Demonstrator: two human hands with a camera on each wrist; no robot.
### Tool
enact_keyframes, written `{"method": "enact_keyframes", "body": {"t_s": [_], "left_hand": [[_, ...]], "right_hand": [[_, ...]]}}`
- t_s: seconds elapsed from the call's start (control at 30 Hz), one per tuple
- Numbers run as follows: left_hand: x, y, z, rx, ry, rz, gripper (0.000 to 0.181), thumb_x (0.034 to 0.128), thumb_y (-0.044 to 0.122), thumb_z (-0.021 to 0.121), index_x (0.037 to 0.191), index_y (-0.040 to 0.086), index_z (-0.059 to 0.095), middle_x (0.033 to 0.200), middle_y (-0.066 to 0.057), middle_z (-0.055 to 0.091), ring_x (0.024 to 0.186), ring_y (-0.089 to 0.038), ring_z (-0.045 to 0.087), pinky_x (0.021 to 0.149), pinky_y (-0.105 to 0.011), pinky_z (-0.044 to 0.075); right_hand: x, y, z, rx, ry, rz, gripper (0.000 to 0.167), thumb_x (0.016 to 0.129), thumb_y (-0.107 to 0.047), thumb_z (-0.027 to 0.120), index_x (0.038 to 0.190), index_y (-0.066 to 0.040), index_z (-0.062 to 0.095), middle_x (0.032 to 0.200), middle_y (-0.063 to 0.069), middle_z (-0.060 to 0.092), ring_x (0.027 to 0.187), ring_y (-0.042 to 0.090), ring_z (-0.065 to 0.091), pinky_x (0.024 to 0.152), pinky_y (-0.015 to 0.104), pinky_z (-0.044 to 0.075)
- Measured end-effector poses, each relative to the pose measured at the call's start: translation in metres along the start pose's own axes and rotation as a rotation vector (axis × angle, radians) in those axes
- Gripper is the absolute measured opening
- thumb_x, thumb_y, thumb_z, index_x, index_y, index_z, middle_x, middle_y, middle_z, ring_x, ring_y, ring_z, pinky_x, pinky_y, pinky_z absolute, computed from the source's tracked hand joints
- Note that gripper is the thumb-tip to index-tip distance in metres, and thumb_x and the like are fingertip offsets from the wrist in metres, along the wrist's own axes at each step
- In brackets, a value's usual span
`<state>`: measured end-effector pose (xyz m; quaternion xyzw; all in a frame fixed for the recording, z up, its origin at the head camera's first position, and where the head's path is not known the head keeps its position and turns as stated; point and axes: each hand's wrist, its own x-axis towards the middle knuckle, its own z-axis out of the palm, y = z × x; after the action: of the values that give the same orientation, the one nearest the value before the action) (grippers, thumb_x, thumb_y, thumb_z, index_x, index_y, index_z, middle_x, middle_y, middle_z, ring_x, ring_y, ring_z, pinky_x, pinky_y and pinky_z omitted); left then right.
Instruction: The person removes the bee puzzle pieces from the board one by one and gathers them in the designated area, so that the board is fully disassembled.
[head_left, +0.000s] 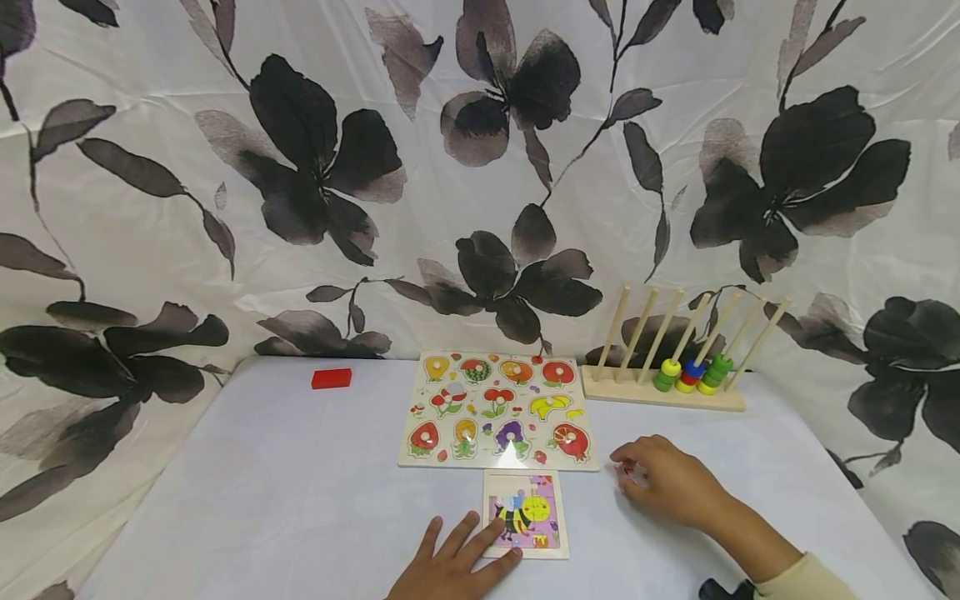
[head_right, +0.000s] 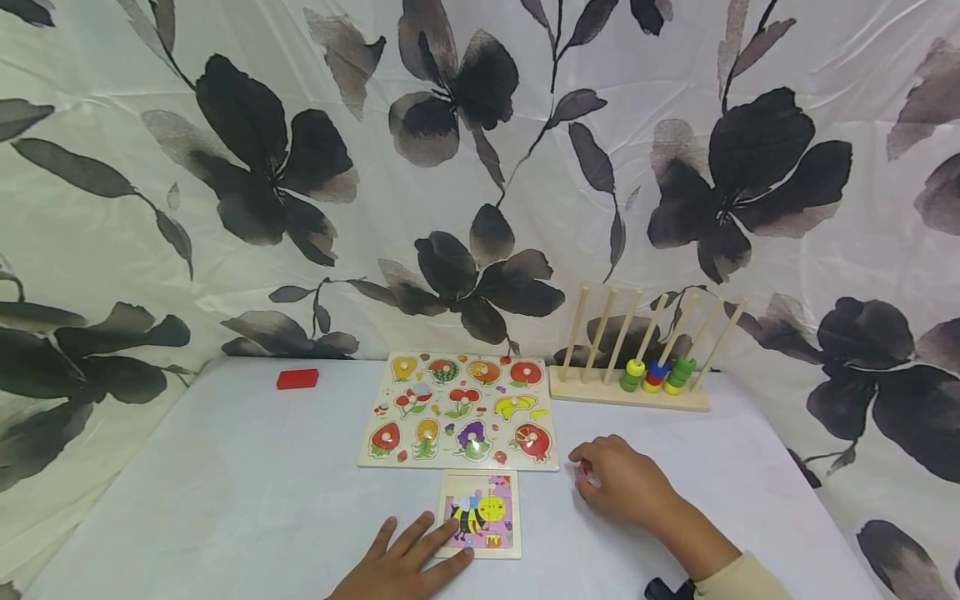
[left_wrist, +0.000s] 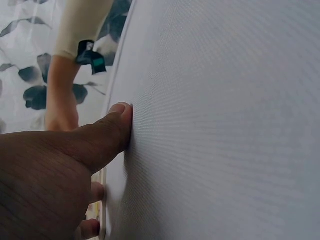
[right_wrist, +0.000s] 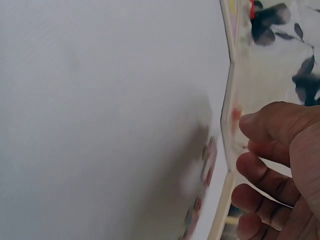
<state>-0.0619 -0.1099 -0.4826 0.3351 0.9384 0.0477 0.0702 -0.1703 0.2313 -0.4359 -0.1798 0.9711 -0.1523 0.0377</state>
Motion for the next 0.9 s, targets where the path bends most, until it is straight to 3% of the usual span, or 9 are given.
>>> {"method": "enact_keyframes", "body": {"t_s": [0.13,0.47,0.77,0.9], "left_hand": [[0.0,0.0,0.0,0.004,-0.008,-0.001,0.078,0.086,0.087,0.033,0.154,0.049,0.04,0.165,0.01,0.03,0.147,-0.029,0.034,0.108,-0.071,0.032],[0.002,-0.001,0.0,-0.039,-0.062,-0.034,0.077,0.0852,0.087,0.041,0.154,0.052,0.039,0.166,0.013,0.028,0.149,-0.029,0.031,0.11,-0.071,0.028],[0.002,0.0,-0.002,-0.035,-0.061,-0.031,0.077,0.0862,0.087,0.039,0.154,0.051,0.039,0.166,0.012,0.029,0.149,-0.029,0.031,0.11,-0.071,0.028],[0.003,0.001,-0.002,-0.033,-0.075,-0.036,0.077,0.0867,0.088,0.035,0.154,0.05,0.04,0.166,0.011,0.029,0.15,-0.029,0.031,0.11,-0.071,0.028]], "right_hand": [[0.005,-0.013,0.004,0.011,-0.016,-0.013,0.03,0.082,-0.02,0.086,0.11,-0.02,0.076,0.101,-0.01,0.066,0.094,0.011,0.058,0.083,0.04,0.057],[0.011,-0.037,0.016,0.02,-0.028,-0.16,0.032,0.084,-0.022,0.084,0.115,-0.019,0.075,0.112,-0.008,0.067,0.112,0.016,0.061,0.091,0.043,0.056],[0.016,-0.056,0.027,0.052,-0.028,-0.293,0.026,0.089,-0.022,0.08,0.114,-0.021,0.075,0.112,-0.009,0.064,0.107,0.013,0.059,0.084,0.039,0.056],[0.019,-0.063,0.031,0.059,-0.047,-0.336,0.024,0.091,-0.024,0.079,0.114,-0.026,0.076,0.108,-0.011,0.062,0.098,0.007,0.057,0.08,0.033,0.055]]}}
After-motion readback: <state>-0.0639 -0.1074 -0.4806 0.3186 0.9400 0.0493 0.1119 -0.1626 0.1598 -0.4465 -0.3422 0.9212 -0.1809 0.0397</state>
